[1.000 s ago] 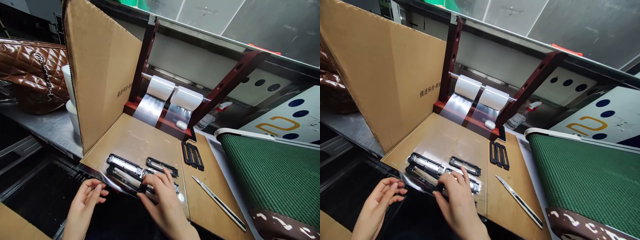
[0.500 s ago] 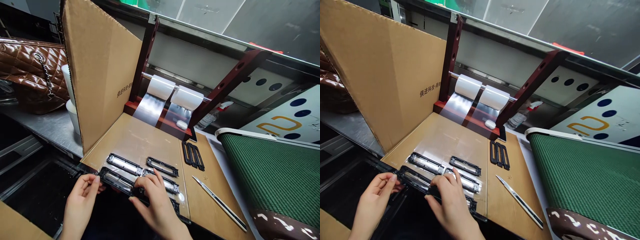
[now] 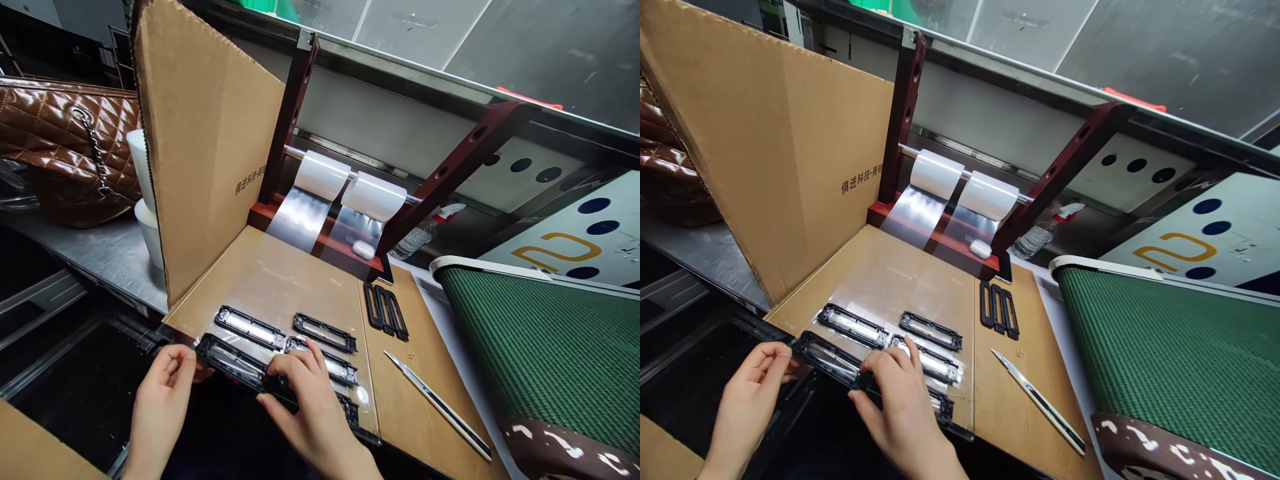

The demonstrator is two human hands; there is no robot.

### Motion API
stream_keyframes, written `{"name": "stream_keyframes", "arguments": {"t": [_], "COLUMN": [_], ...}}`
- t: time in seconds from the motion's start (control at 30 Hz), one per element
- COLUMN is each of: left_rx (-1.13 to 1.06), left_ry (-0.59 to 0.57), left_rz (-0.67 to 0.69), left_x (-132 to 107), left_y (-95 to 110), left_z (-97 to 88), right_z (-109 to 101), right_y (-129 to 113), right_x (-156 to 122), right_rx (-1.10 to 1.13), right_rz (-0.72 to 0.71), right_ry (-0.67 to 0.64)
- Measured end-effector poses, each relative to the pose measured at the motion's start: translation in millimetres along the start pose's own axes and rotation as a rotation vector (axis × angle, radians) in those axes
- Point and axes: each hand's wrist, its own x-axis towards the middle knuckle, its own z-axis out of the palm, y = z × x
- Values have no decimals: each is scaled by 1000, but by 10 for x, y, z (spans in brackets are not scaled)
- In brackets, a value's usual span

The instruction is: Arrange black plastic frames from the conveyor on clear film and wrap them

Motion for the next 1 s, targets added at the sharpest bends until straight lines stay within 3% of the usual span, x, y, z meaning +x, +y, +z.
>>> {"name": "stream_keyframes", "arguments": {"t": [0.47, 1.0], "left_rx": [-316, -319], "left_ry": [57, -42], "left_rz": [-50, -108], "left_x": [-164, -234], "left_y": [-26, 87], "left_z": [-88, -163], "right_z": [36, 122], "right_y": [-110, -173], "right_x": [-19, -161], "right_rx": [13, -17], "right_rz": [-18, -82], "right_ry": [8, 160]}}
